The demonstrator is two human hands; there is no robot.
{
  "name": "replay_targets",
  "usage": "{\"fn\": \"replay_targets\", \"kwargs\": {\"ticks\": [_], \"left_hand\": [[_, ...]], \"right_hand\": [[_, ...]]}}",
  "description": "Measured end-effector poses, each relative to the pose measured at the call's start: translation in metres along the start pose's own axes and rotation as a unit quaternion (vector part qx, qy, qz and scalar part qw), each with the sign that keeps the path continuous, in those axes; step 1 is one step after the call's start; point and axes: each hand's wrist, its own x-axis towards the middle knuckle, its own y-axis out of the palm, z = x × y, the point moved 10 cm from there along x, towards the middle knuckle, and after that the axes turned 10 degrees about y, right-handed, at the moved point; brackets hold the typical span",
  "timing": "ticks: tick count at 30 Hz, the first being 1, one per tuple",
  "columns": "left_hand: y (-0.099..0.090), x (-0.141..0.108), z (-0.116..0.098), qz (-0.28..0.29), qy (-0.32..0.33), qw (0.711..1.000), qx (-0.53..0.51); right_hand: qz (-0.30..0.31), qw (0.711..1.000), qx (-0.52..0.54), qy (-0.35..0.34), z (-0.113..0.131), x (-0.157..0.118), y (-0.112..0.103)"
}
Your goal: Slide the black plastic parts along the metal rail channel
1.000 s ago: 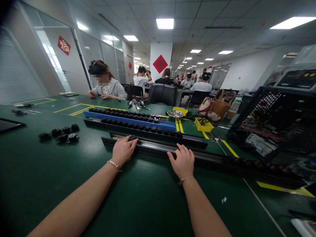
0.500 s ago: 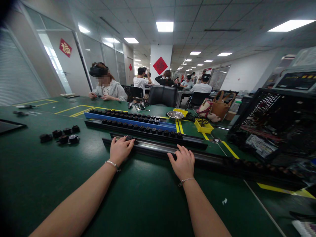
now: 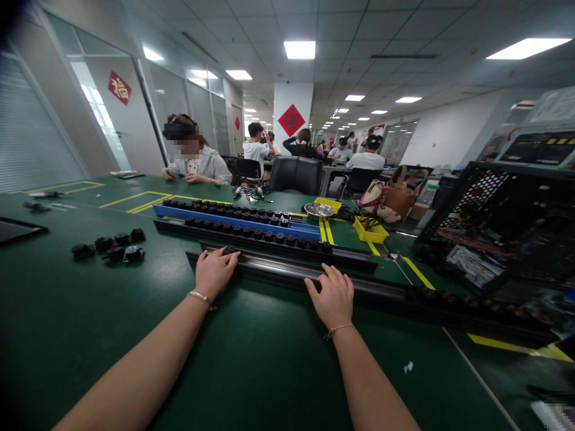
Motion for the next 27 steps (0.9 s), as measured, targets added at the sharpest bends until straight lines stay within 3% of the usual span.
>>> {"fn": "replay_targets", "kwargs": {"ticks": [10,27], "left_hand": [[0.001,0.001,0.019,0.007,-0.037,0.999,0.004],[-0.006,0.001,0.029,-0.012,-0.055,0.998,0.022]], "right_hand": [[-0.007,1.000,0.003,-0.003,0.000,0.000,-0.001],[-0.002,1.000,-0.001,-0.002,0.001,0.000,-0.001]]}}
